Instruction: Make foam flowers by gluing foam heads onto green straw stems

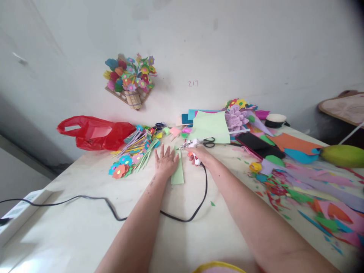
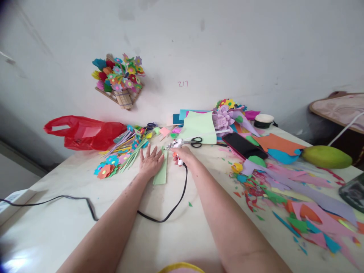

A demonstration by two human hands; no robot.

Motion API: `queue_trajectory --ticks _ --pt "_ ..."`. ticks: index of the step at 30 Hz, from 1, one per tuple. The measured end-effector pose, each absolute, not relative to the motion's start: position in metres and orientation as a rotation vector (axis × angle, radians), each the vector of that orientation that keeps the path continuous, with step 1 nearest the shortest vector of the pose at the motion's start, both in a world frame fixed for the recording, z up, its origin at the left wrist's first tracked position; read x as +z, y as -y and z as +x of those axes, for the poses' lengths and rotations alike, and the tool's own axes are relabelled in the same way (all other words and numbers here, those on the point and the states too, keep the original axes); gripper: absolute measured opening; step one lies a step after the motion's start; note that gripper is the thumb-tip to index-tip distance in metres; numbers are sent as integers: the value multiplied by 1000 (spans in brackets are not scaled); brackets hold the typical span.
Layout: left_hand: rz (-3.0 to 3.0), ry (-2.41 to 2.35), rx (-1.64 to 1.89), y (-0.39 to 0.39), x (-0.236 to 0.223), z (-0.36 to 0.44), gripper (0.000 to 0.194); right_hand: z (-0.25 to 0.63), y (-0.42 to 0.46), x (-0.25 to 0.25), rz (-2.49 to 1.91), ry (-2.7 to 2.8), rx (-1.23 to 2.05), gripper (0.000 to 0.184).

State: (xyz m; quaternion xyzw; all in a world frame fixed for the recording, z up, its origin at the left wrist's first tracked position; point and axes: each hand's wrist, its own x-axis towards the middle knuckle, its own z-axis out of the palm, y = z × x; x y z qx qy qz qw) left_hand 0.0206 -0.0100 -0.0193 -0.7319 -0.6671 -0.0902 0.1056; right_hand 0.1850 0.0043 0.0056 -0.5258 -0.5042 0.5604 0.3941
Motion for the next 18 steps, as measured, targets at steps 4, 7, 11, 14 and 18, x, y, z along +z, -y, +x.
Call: queue_trajectory --ticks 4,7,11,14,18 --pt "-2150 1940 -266 11 -18 22 55 186 -6 2 -1330 1282 1415 33" --pt "-2144 1861 -303 12 -18 23 53 187 -8 -2 -1319 1287 1411 34" --pt "-2178 1768 -348 12 -15 25 50 188 -9 -3 -1319 1286 1406 34" --pt "-2197 1731 -328 12 -13 26 50 188 -9 -2 -1323 1278 1410 32" --pt "-2161 1827 -316 12 -15 25 53 187 -8 0 -1308 1259 1400 29"
